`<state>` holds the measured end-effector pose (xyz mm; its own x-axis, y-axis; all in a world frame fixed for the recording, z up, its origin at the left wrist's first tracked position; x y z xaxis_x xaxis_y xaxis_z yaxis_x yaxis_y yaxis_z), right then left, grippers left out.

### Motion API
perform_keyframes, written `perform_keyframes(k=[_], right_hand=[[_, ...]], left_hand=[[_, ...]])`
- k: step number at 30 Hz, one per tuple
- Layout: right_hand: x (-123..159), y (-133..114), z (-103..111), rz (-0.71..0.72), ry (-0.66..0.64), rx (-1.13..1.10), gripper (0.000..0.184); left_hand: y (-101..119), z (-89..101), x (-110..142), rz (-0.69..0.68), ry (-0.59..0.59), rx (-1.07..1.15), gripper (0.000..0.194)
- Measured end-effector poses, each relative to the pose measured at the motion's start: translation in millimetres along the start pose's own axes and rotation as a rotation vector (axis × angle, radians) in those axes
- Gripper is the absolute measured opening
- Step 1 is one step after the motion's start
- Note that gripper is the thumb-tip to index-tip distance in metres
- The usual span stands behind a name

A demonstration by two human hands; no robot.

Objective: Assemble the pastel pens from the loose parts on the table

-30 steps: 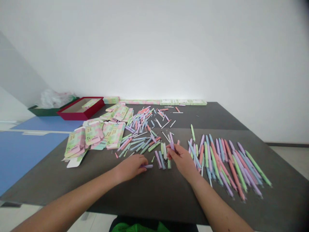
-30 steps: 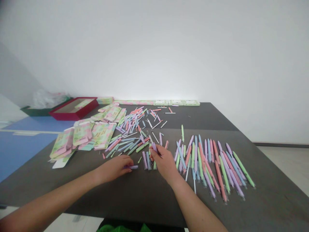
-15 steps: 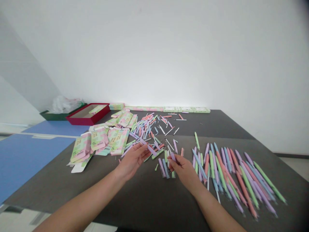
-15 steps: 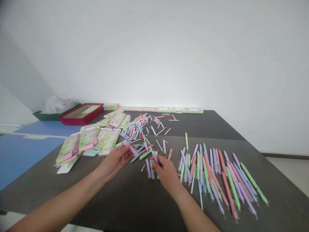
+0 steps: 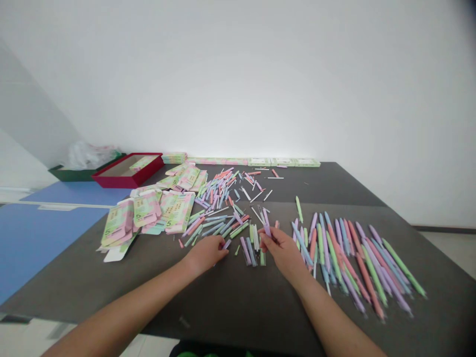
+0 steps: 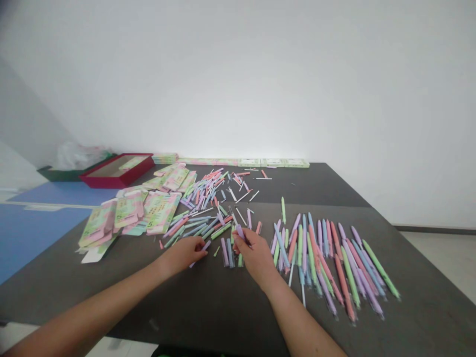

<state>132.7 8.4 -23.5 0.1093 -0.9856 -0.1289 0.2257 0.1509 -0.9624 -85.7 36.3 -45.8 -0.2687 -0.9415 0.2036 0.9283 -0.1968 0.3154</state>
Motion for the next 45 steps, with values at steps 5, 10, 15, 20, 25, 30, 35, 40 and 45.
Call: perform_keyframes(k=[5,10,15,20,25,30,35,40,45], right_hand=[[0.8,0.4,1.2,0.001,-0.009,0.008,0.025],[3.9,-6.8,4.3,-0.002,-0.001,0.055,0.025],[6.6,-11.8,3.2,0.015,-0.002,0.052,0.025],[5.6,-8.9,0.8,0.032,0.008,0.06,0.026],[2.4,-3.5,1.5,0.02,0.027,0.061,0.026],[0.6,-0.6,1.6,0.004,0.018,0.016,0.026],[-1.4,0.0,5.4,0.004,0.04,0.013,0.027],[-4.4,3.3,12.4,0.0,0.09,0.013,0.031],[-6.2,2.1,18.6,0.022,0.121,-0.017,0.03]], left_hand=[[3.4,18.8,14.0,0.022,0.101,-0.015,0.034],[-5.9,63.8,61.5,0.024,0.264,0.033,0.037],[-32.7,77.9,85.0,0.158,0.26,0.085,0.037],[-50.9,79.5,79.0,0.198,0.281,0.113,0.037],[-54.2,82.7,68.2,0.181,0.3,0.09,0.035],[-43.3,76.8,56.8,0.107,0.251,0.116,0.038],[-24.9,73.8,41.6,0.053,0.25,0.107,0.035],[-4.0,74.7,24.2,-0.023,0.224,0.093,0.034],[13.1,72.2,1.8,-0.102,0.201,0.039,0.033]])
Point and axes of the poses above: each hand's wrist, its own x-axis away from the middle knuckle, its own z-axis out of the back of the hand, y = z × x, the point moved 2 cm from there along -x, towards the middle knuckle
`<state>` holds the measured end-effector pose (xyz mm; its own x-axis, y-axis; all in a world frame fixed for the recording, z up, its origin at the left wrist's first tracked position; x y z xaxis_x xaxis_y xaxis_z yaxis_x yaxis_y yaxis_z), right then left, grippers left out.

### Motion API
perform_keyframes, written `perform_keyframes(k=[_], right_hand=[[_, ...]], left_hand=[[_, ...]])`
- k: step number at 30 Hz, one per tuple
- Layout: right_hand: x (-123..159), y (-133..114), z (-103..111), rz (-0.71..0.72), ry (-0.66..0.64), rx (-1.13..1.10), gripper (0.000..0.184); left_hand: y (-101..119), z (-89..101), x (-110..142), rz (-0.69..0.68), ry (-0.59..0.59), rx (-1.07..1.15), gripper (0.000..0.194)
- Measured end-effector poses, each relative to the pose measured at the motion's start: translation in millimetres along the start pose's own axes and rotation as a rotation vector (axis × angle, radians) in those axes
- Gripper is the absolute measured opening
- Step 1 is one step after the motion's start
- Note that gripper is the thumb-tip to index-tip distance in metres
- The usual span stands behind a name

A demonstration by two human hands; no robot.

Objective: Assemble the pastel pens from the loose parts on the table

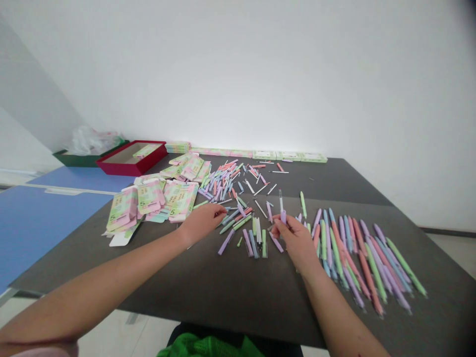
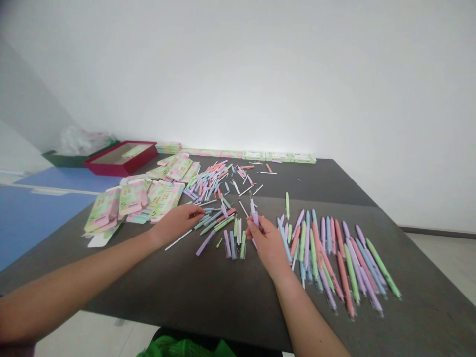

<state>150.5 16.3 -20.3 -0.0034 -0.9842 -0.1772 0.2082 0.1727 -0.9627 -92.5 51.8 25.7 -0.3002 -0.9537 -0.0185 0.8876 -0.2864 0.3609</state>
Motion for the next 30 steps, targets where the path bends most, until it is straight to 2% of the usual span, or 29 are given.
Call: perform_keyframes(k=[5,10,13,15,18,20,22,26,30], right_hand=[[-1.2,-2.3,3.7,0.002,0.023,-0.012,0.029],[-2.2,-4.6,8.8,0.004,0.049,-0.037,0.026],[-4.1,-4.4,11.8,0.015,0.061,-0.093,0.025],[-5.7,-3.3,13.3,0.025,0.069,-0.121,0.025],[-7.5,-1.4,13.9,0.026,0.078,-0.124,0.027],[-8.0,-0.6,13.8,0.026,0.087,-0.11,0.028],[-8.3,-0.2,13.4,0.032,0.091,-0.092,0.027],[-9.0,0.7,14.3,0.041,0.094,-0.059,0.026],[-8.9,-1.0,18.6,0.031,0.115,-0.093,0.025]], left_hand=[[12.4,-8.9,-13.8,-0.058,-0.003,0.017,0.031],[23.1,-15.5,-12.1,-0.102,-0.027,0.052,0.031],[33.1,-24.4,-12.1,-0.173,-0.042,0.082,0.029],[44.5,-35.9,-14.2,-0.3,-0.055,0.062,0.026],[67.6,-61.7,-18.9,-0.648,-0.099,-0.049,0.023],[81.3,-80.3,-22.9,-0.861,-0.085,-0.149,0.021],[90.1,-96.0,-28.4,-0.959,-0.036,-0.247,0.018],[93.8,-112.4,-36.6,-0.988,-0.003,-0.376,0.011],[86.1,-110.9,-36.9,-0.958,-0.026,-0.333,0.012]])
Point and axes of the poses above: each hand's wrist, its own x-axis away from the middle knuckle, its own z-axis out of the back of the hand, y = z × x, the point moved 2 cm from there along -x, towards the middle knuckle
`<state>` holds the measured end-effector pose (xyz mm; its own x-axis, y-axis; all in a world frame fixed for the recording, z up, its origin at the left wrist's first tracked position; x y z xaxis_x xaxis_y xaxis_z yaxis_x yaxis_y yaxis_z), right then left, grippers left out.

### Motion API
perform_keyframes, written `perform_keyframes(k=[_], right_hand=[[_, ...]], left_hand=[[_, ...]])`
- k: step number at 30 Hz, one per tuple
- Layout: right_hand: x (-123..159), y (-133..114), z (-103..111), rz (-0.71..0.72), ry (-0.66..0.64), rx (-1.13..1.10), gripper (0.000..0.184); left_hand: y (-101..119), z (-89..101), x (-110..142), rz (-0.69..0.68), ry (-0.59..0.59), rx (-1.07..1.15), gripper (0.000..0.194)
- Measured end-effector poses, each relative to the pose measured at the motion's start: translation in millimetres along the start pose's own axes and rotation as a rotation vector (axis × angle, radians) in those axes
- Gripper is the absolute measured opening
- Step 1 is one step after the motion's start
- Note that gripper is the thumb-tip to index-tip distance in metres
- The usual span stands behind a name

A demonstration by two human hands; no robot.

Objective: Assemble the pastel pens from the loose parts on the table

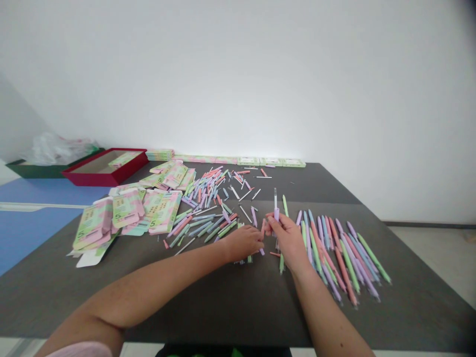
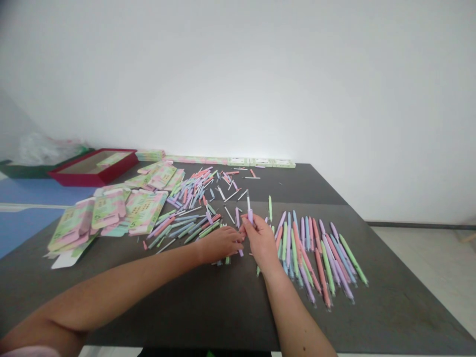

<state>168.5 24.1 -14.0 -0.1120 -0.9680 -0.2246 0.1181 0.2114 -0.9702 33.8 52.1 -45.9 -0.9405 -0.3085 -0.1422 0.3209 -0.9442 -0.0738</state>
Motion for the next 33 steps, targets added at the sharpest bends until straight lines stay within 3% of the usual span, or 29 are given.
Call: perform_keyframes(k=[7,14,20,26,30,33], right_hand=[[-0.3,-10.4,6.8,0.024,0.045,-0.016,0.023],[-1.9,-7.9,6.4,0.025,0.06,-0.027,0.022],[-1.1,-9.3,6.9,0.014,0.069,-0.032,0.02],[0.9,-9.3,5.8,0.011,0.051,-0.041,0.019],[1.4,-7.1,4.2,0.007,0.059,-0.044,0.021],[1.4,-6.6,3.5,0.004,0.052,-0.038,0.022]], left_hand=[[-6.1,8.4,9.2,0.074,0.047,0.056,0.019],[-27.4,22.3,9.6,0.437,0.167,0.164,0.022],[-80.1,44.1,43.2,0.801,0.234,0.168,0.025],[-140.1,68.0,99.0,1.003,0.244,0.07,0.03],[-153.4,63.8,119.5,1.028,0.211,0.043,0.03],[-140.8,48.1,113.0,0.89,0.159,0.064,0.029]])
Point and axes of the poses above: each hand's wrist, its own x-axis away from the middle knuckle, its own z-axis out of the back of the hand, y = z × x, the point moved 2 cm from there along -x, towards the middle knuckle
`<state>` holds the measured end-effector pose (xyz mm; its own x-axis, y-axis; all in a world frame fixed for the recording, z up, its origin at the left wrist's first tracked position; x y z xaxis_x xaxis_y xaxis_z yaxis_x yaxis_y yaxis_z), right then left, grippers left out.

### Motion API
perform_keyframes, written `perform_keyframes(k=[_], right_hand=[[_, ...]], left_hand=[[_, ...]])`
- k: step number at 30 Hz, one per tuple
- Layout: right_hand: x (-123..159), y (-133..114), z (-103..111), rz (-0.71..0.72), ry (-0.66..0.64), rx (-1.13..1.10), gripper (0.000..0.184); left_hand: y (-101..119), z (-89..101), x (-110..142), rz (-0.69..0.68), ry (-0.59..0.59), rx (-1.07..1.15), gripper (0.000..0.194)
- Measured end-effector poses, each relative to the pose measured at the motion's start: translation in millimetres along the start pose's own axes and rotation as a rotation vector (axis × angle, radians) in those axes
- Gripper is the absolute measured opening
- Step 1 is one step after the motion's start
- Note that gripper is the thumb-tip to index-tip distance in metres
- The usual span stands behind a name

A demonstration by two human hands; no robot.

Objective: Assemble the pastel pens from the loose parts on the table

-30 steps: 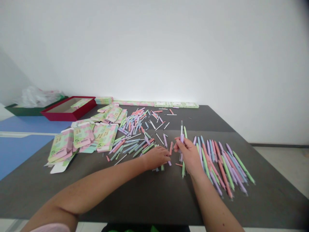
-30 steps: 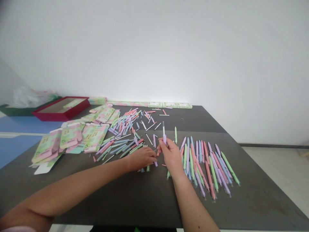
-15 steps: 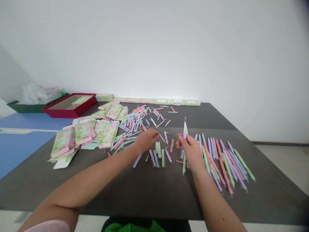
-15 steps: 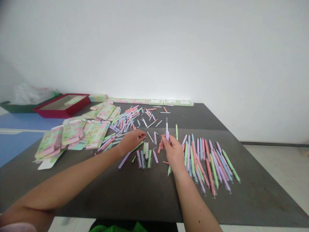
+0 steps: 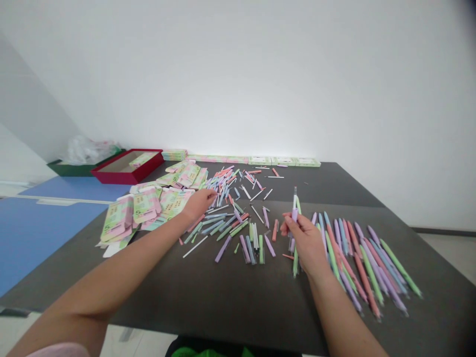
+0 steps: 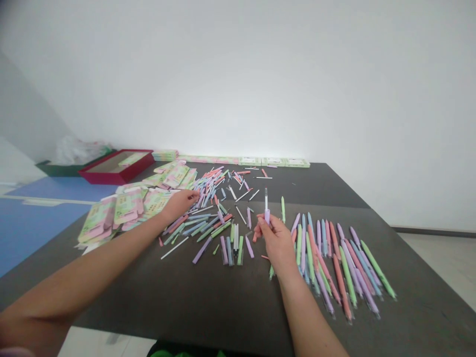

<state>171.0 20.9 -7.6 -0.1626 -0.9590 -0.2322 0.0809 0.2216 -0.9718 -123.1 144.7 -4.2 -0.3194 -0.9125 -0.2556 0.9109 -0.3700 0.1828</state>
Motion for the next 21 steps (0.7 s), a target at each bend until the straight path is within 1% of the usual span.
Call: perform_keyframes(k=[3,5,8,10,12,14,15,18,19,21], right_hand=[[0.0,0.4,-0.8,-0.003,-0.018,0.029,0.022],[-0.1,1.9,-1.9,-0.005,-0.035,0.044,0.022],[-0.4,7.2,-4.5,-0.014,-0.058,0.045,0.023],[-0.6,11.6,-6.3,-0.019,-0.075,0.042,0.024],[-0.5,14.9,-7.9,-0.022,-0.097,0.042,0.024],[0.1,15.9,-9.0,-0.026,-0.119,0.045,0.025],[0.6,15.5,-9.3,-0.03,-0.129,0.056,0.026],[2.8,11.7,-9.8,-0.036,-0.161,0.153,0.028],[3.6,10.2,-10.1,-0.035,-0.176,0.208,0.029],[5.1,7.5,-10.9,-0.022,-0.215,0.32,0.03]], left_hand=[[26.3,-23.1,8.2,-0.227,-0.097,0.031,0.023],[41.8,-36.8,11.2,-0.379,-0.131,0.013,0.024],[54.1,-49.9,10.7,-0.614,-0.103,-0.118,0.023],[55.7,-52.4,7.3,-0.676,-0.078,-0.164,0.018],[56.5,-48.8,3.9,-0.69,-0.066,-0.166,0.015],[59.1,-38.8,2.8,-0.645,-0.051,-0.131,0.016],[61.2,-31.6,3.5,-0.592,-0.038,-0.098,0.018],[70.3,-5.6,11.9,-0.377,0.019,0.059,0.024],[74.3,3.1,16.6,-0.339,0.044,0.117,0.025],[81.9,17.8,26.4,-0.306,0.078,0.217,0.025]])
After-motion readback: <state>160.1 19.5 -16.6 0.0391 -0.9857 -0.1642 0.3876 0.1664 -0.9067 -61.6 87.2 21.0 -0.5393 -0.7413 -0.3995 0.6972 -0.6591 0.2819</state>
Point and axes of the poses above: each hand's wrist, its own x-axis away from the middle knuckle, its own z-axis out of the back of the hand, y = z × x, the point moved 2 cm from there along -x, towards the middle knuckle
